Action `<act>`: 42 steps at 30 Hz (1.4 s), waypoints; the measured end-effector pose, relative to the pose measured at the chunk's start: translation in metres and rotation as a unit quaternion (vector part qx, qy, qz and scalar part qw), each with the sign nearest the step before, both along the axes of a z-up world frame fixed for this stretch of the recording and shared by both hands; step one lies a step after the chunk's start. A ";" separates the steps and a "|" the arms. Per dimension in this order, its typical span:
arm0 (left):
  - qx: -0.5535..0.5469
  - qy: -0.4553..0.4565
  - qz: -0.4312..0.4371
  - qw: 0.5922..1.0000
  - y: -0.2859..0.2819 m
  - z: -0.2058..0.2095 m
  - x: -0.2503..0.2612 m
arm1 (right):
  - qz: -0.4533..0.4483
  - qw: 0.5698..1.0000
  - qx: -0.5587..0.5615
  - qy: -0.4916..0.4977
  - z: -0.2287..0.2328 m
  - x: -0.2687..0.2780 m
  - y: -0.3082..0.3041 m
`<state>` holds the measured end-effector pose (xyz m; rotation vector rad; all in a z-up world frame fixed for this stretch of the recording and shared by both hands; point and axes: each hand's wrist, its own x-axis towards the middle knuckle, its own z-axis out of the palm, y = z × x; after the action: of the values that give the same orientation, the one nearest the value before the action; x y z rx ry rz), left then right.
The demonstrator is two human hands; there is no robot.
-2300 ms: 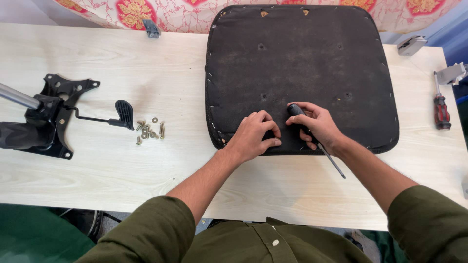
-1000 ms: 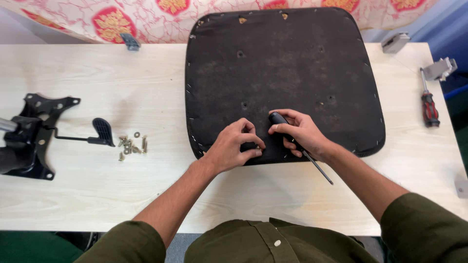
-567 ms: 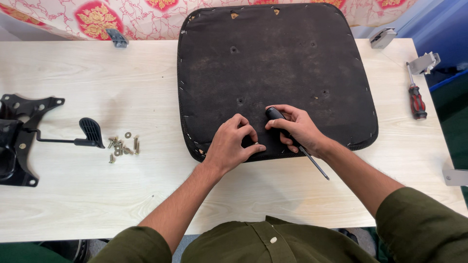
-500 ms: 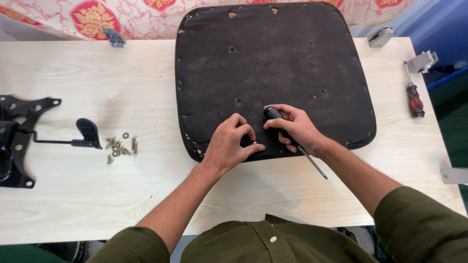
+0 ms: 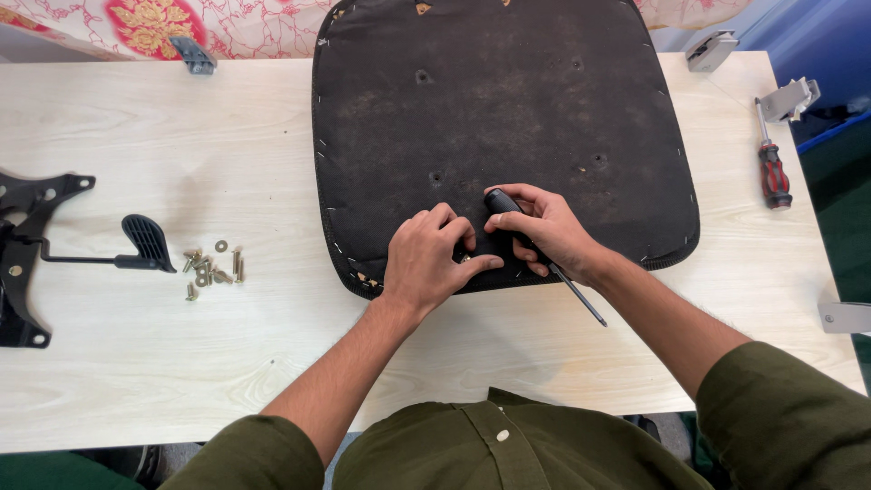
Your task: The person uses a screwdriver to tighten screws into the underside of a black upholstered seat cushion. They repeatedly pick up screws and washers from the table, insert them into pre-drilled holes, and turn the screwdriver to secure them.
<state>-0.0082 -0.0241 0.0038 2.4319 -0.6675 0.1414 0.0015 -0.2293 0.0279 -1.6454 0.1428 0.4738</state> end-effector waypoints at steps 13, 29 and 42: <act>-0.082 -0.009 -0.124 0.989 0.024 -0.006 0.004 | 0.000 1.000 -0.008 0.004 0.001 0.001 0.002; -0.087 0.014 -0.046 0.995 0.016 0.002 -0.002 | -0.011 0.999 -0.002 0.041 0.010 0.005 0.004; -0.046 -0.031 -0.019 0.998 0.002 0.006 -0.003 | -0.025 0.999 0.012 0.024 0.008 0.001 0.005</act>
<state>-0.0111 -0.0225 0.0098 2.3337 -0.7175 0.2280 0.0026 -0.2241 0.0358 -1.6041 0.2130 0.4746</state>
